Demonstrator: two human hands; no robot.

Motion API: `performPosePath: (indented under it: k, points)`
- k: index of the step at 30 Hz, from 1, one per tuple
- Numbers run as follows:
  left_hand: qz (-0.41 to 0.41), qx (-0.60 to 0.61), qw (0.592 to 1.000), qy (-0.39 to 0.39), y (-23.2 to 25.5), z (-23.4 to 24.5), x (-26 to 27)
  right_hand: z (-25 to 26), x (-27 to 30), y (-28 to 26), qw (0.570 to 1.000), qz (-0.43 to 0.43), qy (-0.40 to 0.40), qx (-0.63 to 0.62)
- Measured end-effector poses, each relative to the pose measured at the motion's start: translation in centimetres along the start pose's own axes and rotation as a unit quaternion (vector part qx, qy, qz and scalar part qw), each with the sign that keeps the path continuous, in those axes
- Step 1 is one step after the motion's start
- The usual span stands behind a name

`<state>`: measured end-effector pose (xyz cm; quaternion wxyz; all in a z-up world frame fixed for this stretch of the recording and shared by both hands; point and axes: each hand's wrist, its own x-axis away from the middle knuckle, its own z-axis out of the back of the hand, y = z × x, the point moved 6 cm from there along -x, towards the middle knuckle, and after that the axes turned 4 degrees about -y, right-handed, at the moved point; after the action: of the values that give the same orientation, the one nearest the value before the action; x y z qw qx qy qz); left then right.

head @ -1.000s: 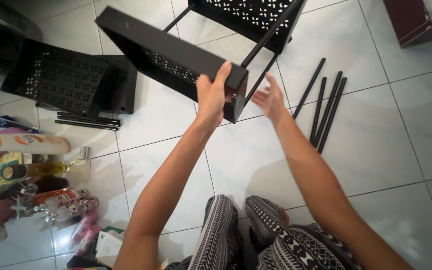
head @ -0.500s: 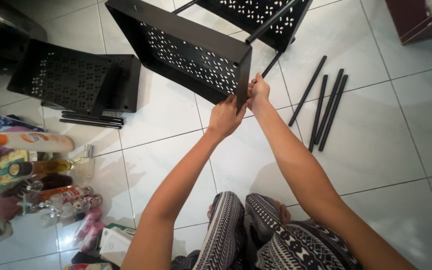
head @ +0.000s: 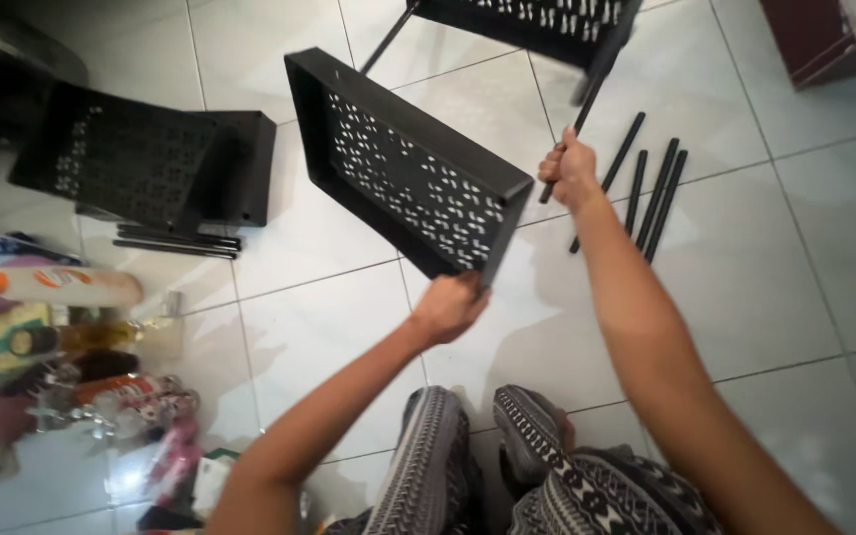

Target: The person assembles a black plastic shelving unit by inserting legs into the side panels. After assembling the unit, the person wipes the surface of the shelves with a cloth.

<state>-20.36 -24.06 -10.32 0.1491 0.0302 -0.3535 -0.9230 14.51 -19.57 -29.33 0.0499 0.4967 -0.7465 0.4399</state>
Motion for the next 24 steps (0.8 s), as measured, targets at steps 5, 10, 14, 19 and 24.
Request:
performPosePath:
  k: [5,10,14,19,24]
  points:
    - [0.057,-0.048,0.996,0.055,0.1,4.9,0.5,0.0,-0.4,6.0,0.995,-0.055,0.043,-0.070]
    - [0.064,-0.095,0.980,0.165,3.3,13.2,3.6,-2.0,0.5,9.3,0.994,-0.047,0.028,-0.097]
    - [0.051,-0.176,0.955,0.234,4.2,18.2,7.4,-3.0,1.9,12.3,0.989,-0.079,0.023,-0.125]
    - [0.191,-0.213,0.932,0.224,-4.1,24.4,11.9,-3.5,3.3,16.0,0.990,-0.096,0.010,-0.102]
    - [0.191,-0.378,0.862,0.279,-14.6,30.1,17.8,-4.4,5.4,19.2,0.993,-0.078,0.001,-0.084]
